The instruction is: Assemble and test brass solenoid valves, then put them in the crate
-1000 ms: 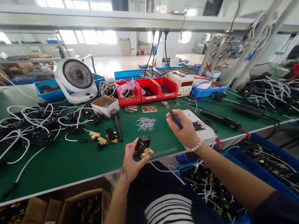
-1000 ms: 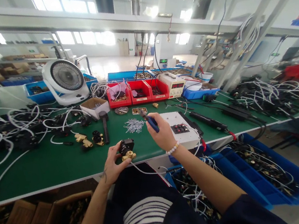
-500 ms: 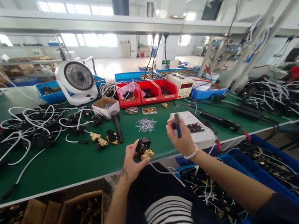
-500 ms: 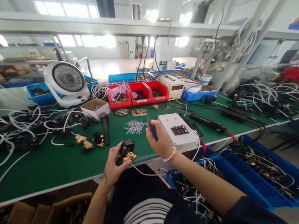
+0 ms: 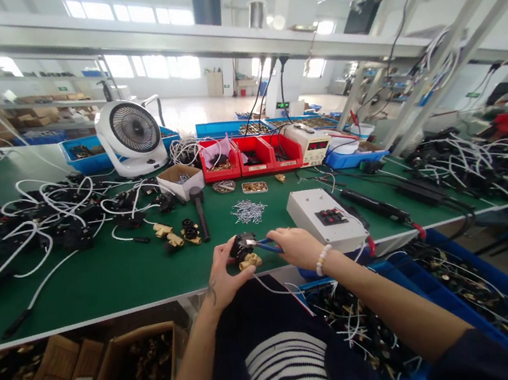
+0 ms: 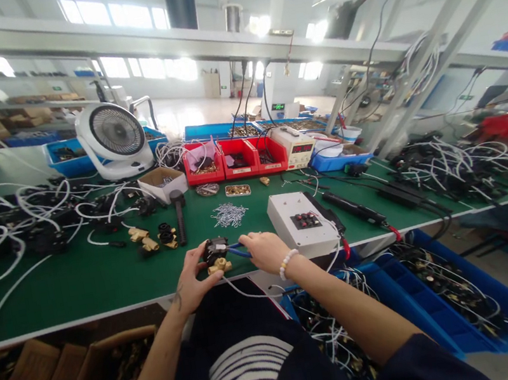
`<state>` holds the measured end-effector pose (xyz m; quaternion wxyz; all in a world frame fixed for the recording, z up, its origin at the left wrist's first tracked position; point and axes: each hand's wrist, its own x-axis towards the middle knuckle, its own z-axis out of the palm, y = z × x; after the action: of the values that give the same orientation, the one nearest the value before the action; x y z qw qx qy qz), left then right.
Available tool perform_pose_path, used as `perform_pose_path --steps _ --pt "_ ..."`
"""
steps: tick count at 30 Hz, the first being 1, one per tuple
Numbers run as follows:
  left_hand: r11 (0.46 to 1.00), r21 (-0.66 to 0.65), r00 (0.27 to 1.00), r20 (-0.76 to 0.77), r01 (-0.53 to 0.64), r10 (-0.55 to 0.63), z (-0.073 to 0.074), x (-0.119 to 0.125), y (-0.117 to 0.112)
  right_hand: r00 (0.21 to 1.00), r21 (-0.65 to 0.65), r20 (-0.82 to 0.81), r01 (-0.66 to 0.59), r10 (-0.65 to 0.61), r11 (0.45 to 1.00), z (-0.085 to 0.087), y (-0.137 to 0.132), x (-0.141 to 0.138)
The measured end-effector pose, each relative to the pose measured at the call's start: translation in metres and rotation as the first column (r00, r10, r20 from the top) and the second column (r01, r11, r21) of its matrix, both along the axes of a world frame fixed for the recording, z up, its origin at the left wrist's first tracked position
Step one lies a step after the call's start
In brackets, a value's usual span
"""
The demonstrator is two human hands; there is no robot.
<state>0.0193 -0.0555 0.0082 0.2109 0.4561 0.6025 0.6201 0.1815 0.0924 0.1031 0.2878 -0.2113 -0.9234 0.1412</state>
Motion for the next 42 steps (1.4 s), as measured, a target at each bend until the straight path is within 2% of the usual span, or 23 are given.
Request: perform_pose_path --steps 2,3,6,7,9,11,13,16,18,19,21,23,25,28,30,31,33,35,36,38,39,42 --pt "1.0 -0.001 1.0 0.0 0.002 -0.002 0.0 0.0 0.0 0.997 0.0 0.054 -0.059 0.059 0.998 0.004 0.003 0.001" --pt "1.0 -0.002 1.0 -0.001 0.002 -0.002 0.0 0.0 0.0 0.998 0.003 0.026 -0.06 0.06 0.998 0.008 0.005 0.001" --pt "1.0 -0.003 1.0 -0.001 0.001 -0.001 0.001 0.0 0.0 0.975 -0.007 -0.21 0.067 -0.067 0.998 0.016 0.005 0.001" --pt "1.0 -0.004 1.0 -0.001 0.001 -0.001 0.001 0.0 0.0 0.965 -0.017 -0.236 0.118 -0.119 0.993 0.015 0.003 0.001" --pt "1.0 -0.004 1.0 -0.002 0.002 -0.002 0.001 0.0 0.0 0.985 -0.01 -0.103 0.142 -0.142 0.99 0.009 -0.001 0.001" --pt "1.0 -0.003 1.0 -0.002 0.002 -0.002 0.001 0.001 0.0 0.989 0.001 0.135 0.054 -0.053 0.999 0.005 -0.003 0.001" --pt "1.0 -0.003 1.0 -0.001 0.001 -0.001 0.001 0.001 0.0 0.969 -0.004 0.247 -0.029 0.029 1.0 0.007 -0.002 0.002" --pt "1.0 -0.004 1.0 0.001 0.0 0.0 0.0 0.001 0.0 0.996 0.006 0.082 -0.025 0.024 1.0 0.02 0.0 0.004" --pt "1.0 -0.004 1.0 0.001 -0.002 0.002 -0.001 0.001 0.0 0.994 0.013 -0.094 0.061 -0.06 0.998 0.025 -0.001 0.003" --pt "1.0 -0.003 1.0 0.001 -0.003 0.003 -0.001 0.001 0.0 0.989 0.018 -0.109 0.104 -0.102 0.994 0.025 -0.002 0.003" --pt "1.0 -0.003 1.0 0.002 -0.002 0.002 -0.001 0.001 0.0 0.99 0.044 0.047 0.128 -0.13 0.991 0.021 -0.005 0.0" --pt "1.0 -0.002 1.0 0.002 0.001 -0.001 -0.001 0.001 0.0 0.96 0.056 0.269 0.062 -0.075 0.996 0.017 -0.006 -0.002" --pt "1.0 -0.001 1.0 0.0 0.003 -0.003 0.0 0.001 0.0 0.939 0.059 0.343 0.016 -0.035 0.998 0.019 -0.005 -0.002" --pt "1.0 -0.001 1.0 -0.004 0.005 -0.005 0.0 0.0 0.0 0.989 0.061 0.122 0.074 -0.081 0.995 0.027 -0.004 -0.002" --pt "1.0 -0.003 1.0 -0.005 0.007 -0.007 0.0 0.0 0.0 0.985 0.058 -0.048 0.169 -0.167 0.984 0.026 -0.005 -0.002" --pt "1.0 -0.005 1.0 -0.004 0.007 -0.007 0.0 0.0 0.0 0.98 0.062 -0.056 0.194 -0.19 0.979 0.023 -0.006 -0.001" --pt "1.0 -0.009 1.0 -0.002 0.008 -0.008 0.0 0.0 0.0 0.983 0.08 0.076 0.164 -0.17 0.983 0.016 -0.008 -0.001" --pt "1.0 -0.011 1.0 0.001 0.008 -0.008 0.0 0.0 0.0 0.966 0.069 0.25 0.049 -0.064 0.996 0.012 -0.006 -0.001" --pt "1.0 -0.011 1.0 0.001 0.009 -0.009 0.0 0.0 0.0 0.959 0.062 0.283 0.006 -0.023 0.998 0.013 -0.004 0.0" --pt "1.0 -0.01 1.0 0.0 0.011 -0.011 0.001 0.0 0.0 0.98 0.063 0.2 -0.025 0.012 0.998 0.019 0.0 0.0" --pt "1.0 -0.009 1.0 -0.001 0.011 -0.011 0.001 0.0 0.0 0.995 0.069 0.097 -0.022 0.015 0.997 0.023 0.001 0.001" --pt "1.0 -0.008 1.0 -0.001 0.009 -0.009 0.001 0.001 0.0 0.965 0.06 -0.247 0.11 -0.092 0.992 0.027 -0.001 0.001"
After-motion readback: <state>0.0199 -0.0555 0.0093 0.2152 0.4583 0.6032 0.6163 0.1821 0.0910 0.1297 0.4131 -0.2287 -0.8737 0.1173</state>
